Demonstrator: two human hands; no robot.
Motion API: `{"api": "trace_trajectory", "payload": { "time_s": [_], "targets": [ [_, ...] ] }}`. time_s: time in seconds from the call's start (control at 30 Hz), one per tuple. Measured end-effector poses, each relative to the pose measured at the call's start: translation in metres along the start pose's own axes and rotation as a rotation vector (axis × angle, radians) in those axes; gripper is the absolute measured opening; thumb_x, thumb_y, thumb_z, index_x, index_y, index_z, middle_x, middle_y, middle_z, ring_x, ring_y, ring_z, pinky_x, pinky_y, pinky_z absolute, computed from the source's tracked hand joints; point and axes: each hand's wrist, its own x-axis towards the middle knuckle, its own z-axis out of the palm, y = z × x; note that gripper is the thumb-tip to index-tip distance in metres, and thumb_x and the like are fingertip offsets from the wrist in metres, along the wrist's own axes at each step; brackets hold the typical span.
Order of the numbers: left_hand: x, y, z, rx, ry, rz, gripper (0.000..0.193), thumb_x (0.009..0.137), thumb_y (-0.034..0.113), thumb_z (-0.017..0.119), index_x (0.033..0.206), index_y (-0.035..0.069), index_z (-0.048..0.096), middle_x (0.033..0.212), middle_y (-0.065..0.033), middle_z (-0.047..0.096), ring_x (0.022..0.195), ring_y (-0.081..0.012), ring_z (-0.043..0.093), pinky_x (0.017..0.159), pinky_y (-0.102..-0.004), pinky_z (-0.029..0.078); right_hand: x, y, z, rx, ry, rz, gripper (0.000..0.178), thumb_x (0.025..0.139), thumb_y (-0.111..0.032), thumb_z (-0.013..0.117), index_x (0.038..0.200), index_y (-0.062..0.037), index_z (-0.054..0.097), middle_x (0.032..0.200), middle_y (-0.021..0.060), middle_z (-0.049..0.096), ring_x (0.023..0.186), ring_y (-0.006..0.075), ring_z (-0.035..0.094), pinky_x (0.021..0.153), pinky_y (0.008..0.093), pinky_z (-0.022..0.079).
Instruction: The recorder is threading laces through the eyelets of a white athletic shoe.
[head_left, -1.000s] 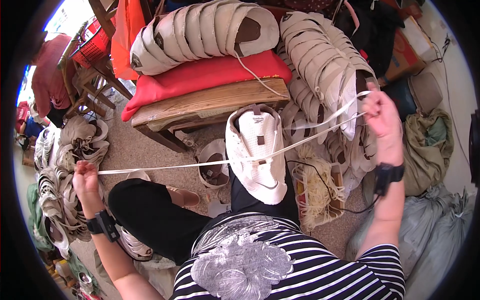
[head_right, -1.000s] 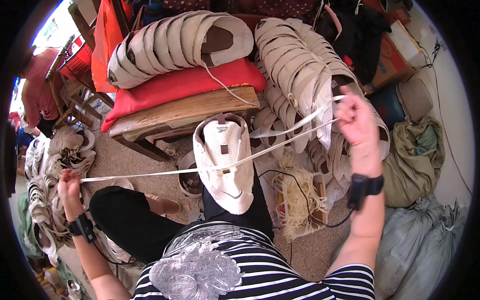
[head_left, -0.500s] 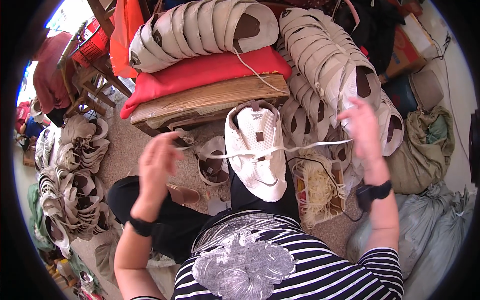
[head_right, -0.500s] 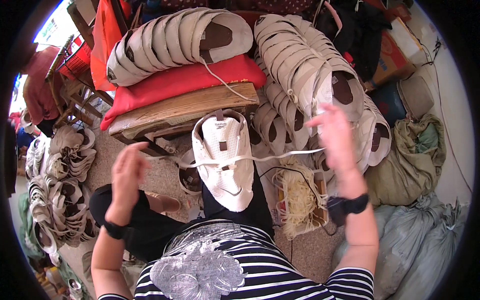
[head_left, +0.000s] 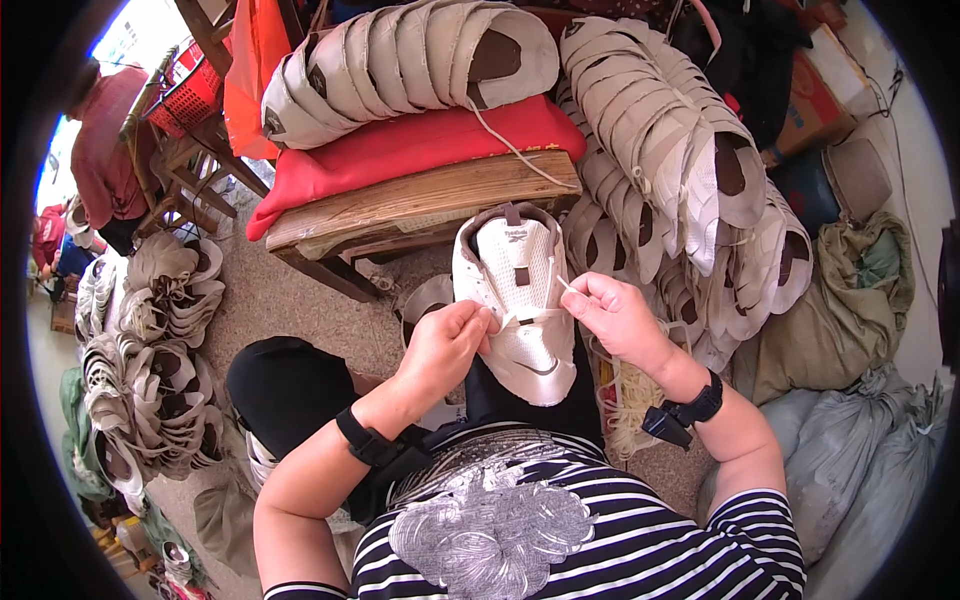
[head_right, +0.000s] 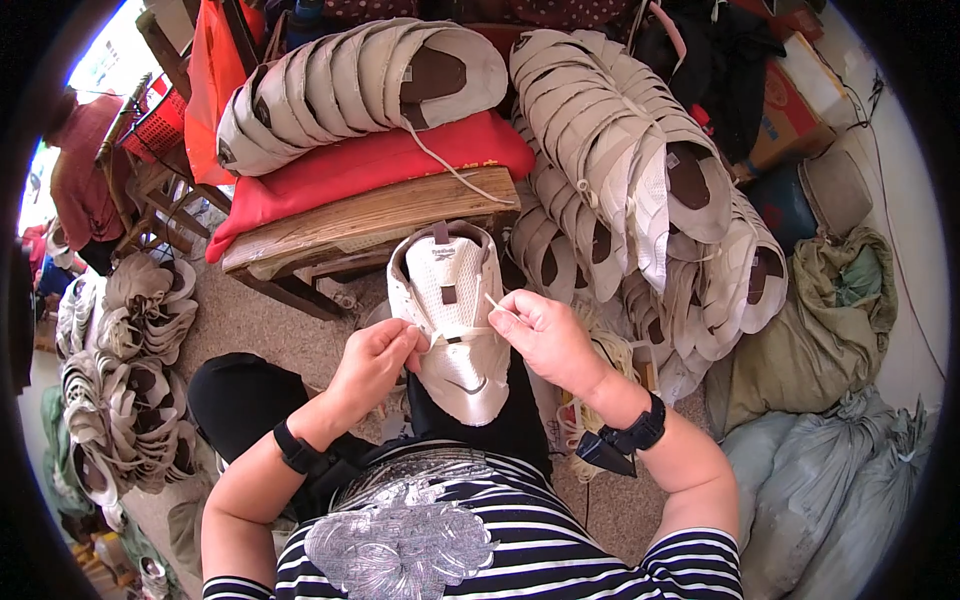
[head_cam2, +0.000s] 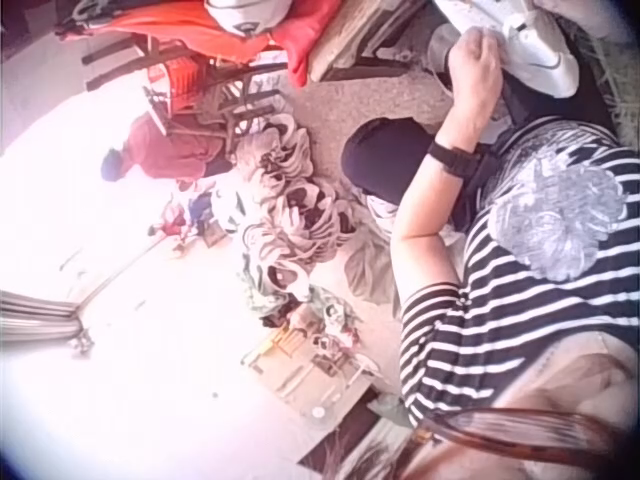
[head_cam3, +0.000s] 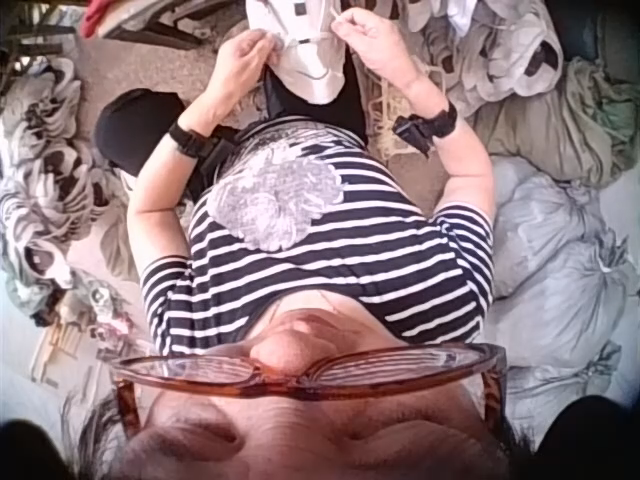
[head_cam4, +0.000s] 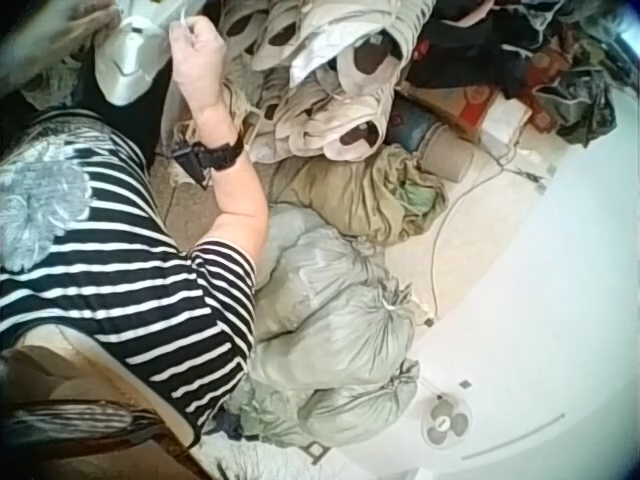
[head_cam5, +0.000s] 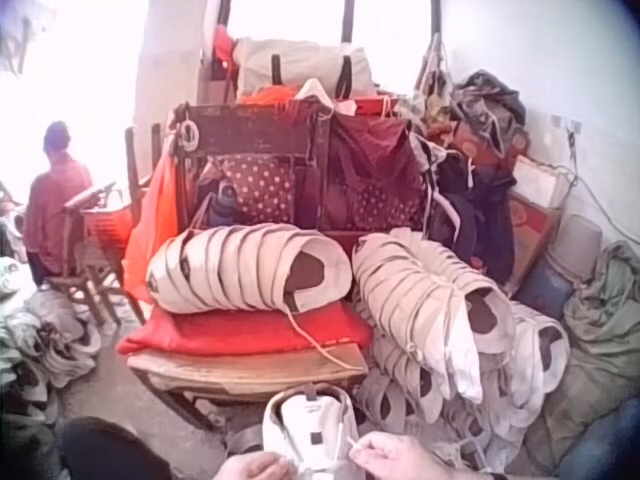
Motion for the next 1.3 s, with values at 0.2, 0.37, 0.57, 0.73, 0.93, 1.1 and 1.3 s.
{"api": "trace_trajectory", "payload": {
  "time_s": [0.2, 0.37, 0.57, 0.73, 0.93, 1.1, 1.3],
  "targets": [
    [0.004, 0.010, 0.000, 0.119, -0.053, -0.058, 0.030, 0.101, 0.021, 0.050, 0.085, 0.001, 0.065, 0.067, -0.0029, 0.062, 0.061, -0.0106, 0.055, 0.054, -0.0283, 0.044, -0.004, 0.000, -0.002, -0.040, 0.020, -0.040, 0.020, 0.099, -0.019, 0.060, 0.093, -0.0012, 0.066, 0.073, -0.0081, 0.055, 0.068, 0.0003, 0.045, 0.060, 0.0206, 0.040],
    [0.007, 0.025, 0.002, 0.605, 0.018, 0.081, 0.029, 0.098, 0.022, 0.052, 0.081, 0.002, 0.065, 0.069, -0.0112, 0.065, 0.063, -0.0243, 0.064, 0.058, -0.0370, 0.050, -0.002, -0.011, -0.004, -0.194, 0.012, -0.029, 0.021, 0.095, -0.017, 0.062, 0.083, -0.0002, 0.066, 0.064, -0.0043, 0.052, 0.061, 0.0029, 0.044, 0.054, 0.0245, 0.039],
    [0.014, 0.034, 0.001, 1.079, -0.037, 0.284, 0.029, 0.094, 0.025, 0.054, 0.075, 0.004, 0.062, 0.072, -0.0145, 0.065, 0.070, -0.0335, 0.066, 0.065, -0.0453, 0.054, 0.009, -0.013, -0.005, -0.300, 0.020, -0.146, 0.023, 0.087, -0.021, 0.061, 0.075, -0.0014, 0.060, 0.065, 0.0186, 0.056, 0.055, 0.0313, 0.055, 0.054, 0.0388, 0.043],
    [0.013, 0.048, -0.011, 1.016, 0.094, 0.278, 0.030, 0.088, 0.031, 0.064, 0.074, 0.004, 0.065, 0.072, -0.0147, 0.064, 0.070, -0.0352, 0.065, 0.063, -0.0452, 0.051, 0.011, -0.021, -0.008, -0.390, -0.043, -0.190, 0.025, 0.086, -0.021, 0.059, 0.070, -0.0019, 0.055, 0.063, 0.0184, 0.053, 0.057, 0.0366, 0.055, 0.054, 0.0423, 0.042],
    [0.016, 0.028, -0.004, 0.654, 0.093, 0.329, 0.031, 0.087, 0.031, 0.068, 0.074, 0.003, 0.064, 0.071, -0.0177, 0.061, 0.068, -0.0374, 0.062, 0.060, -0.0444, 0.049, 0.017, -0.022, 0.001, -0.693, 0.073, -0.536, 0.022, 0.082, -0.021, 0.061, 0.066, -0.0062, 0.058, 0.059, 0.0138, 0.058, 0.059, 0.0344, 0.059, 0.062, 0.0438, 0.046],
    [0.010, 0.038, -0.015, 0.753, 0.087, 0.393, 0.020, 0.080, 0.020, 0.074, 0.085, 0.004, 0.063, 0.095, -0.0145, 0.062, 0.081, -0.0352, 0.063, 0.067, -0.0433, 0.051, 0.012, -0.044, -0.005, -1.032, -0.068, -0.548, 0.013, 0.077, -0.019, 0.069, 0.080, -0.0091, 0.062, 0.087, 0.0096, 0.065, 0.083, 0.0261, 0.061, 0.077, 0.0408, 0.044],
    [0.021, 0.056, -0.035, 0.871, -0.093, 0.615, 0.035, 0.069, 0.009, 0.078, 0.098, 0.006, 0.059, 0.105, -0.0110, 0.055, 0.094, -0.0333, 0.060, 0.080, -0.0416, 0.051, 0.032, -0.060, -0.016, -1.072, -0.055, -0.855, 0.041, 0.069, -0.008, 0.078, 0.102, -0.0085, 0.054, 0.104, 0.0085, 0.058, 0.099, 0.0289, 0.059, 0.083, 0.0407, 0.045]
  ]
}}
